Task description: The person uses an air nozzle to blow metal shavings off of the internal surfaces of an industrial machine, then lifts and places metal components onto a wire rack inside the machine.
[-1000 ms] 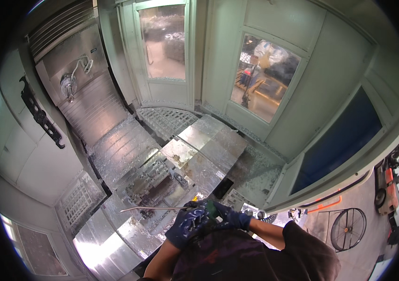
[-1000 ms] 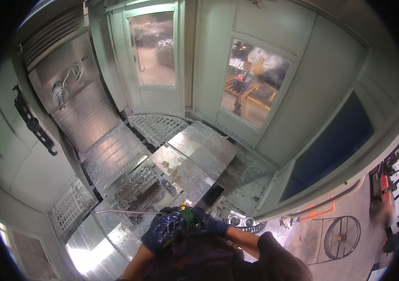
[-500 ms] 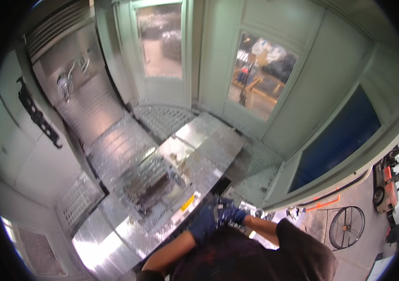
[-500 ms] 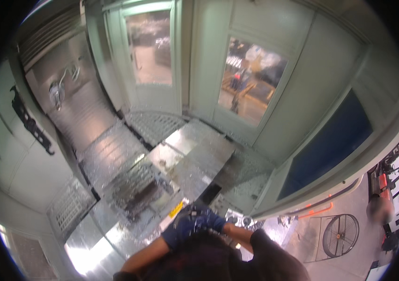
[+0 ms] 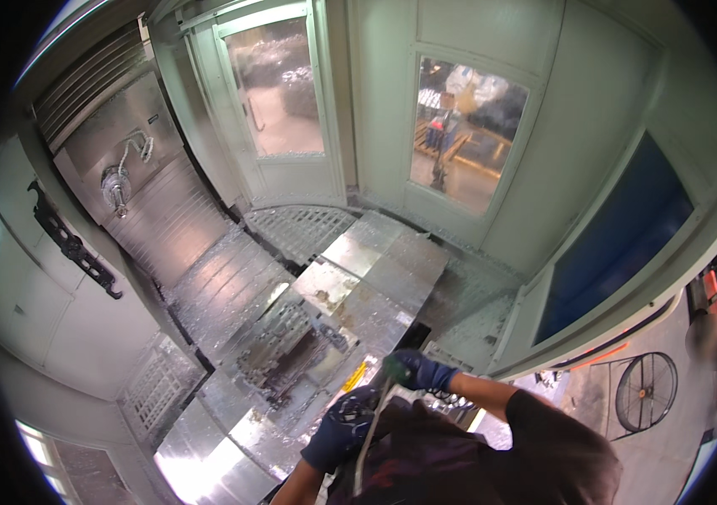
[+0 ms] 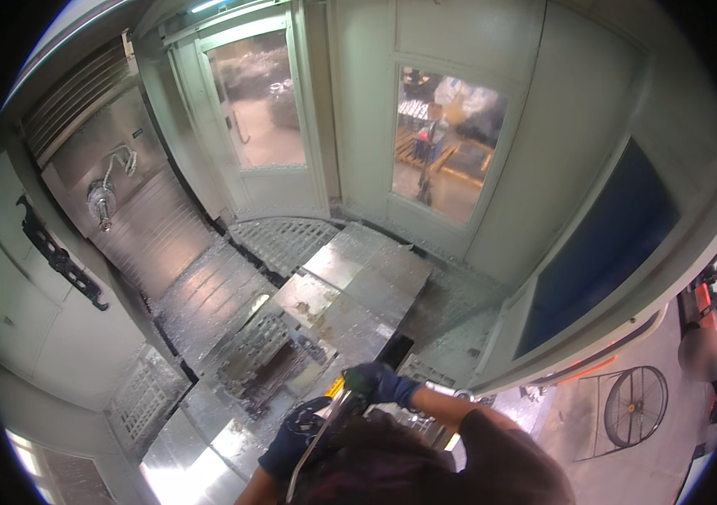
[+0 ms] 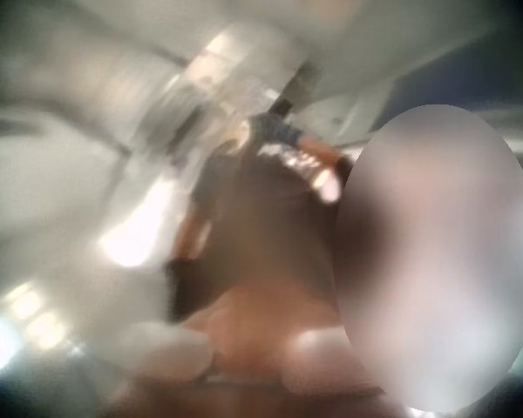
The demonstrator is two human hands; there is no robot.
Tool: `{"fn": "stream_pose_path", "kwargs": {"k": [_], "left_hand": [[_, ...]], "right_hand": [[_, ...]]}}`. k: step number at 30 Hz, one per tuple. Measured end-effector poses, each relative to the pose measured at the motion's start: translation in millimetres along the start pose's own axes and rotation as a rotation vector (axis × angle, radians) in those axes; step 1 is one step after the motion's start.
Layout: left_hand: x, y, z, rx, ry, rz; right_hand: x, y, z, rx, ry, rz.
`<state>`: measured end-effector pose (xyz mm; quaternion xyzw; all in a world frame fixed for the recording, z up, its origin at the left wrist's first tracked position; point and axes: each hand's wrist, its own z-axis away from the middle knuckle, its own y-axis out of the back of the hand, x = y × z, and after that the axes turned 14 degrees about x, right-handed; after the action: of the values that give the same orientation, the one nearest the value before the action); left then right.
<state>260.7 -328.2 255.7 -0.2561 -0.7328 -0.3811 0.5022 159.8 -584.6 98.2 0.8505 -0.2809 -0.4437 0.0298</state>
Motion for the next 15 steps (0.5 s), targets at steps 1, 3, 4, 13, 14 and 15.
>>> {"fn": "stream_pose_path", "kwargs": {"k": [1,3,4,13,14,15], "left_hand": [[-1,17,14,0.061,0.405,0.298],[7,46,31,0.215,0.827,0.593],[2,53,43,0.238,0.65,0.42],[-22,87,110,0.562,0.752,0.64],[-20,85,108,0.558,0.733,0.593],[-19,82,107,0.564,0.742,0.559]], "right_hand": [[-9,4,-14,0.007,-0.033,-0.042],[-30,19,-44,-0.032,-0.045,-0.041],[-34,27,-50,-0.014,-0.026,0.04],[-44,42,-62,-0.106,0.006,0.096],[-45,41,-59,-0.117,-0.016,0.087],[-47,41,-57,-0.126,-0.038,0.079]]}}
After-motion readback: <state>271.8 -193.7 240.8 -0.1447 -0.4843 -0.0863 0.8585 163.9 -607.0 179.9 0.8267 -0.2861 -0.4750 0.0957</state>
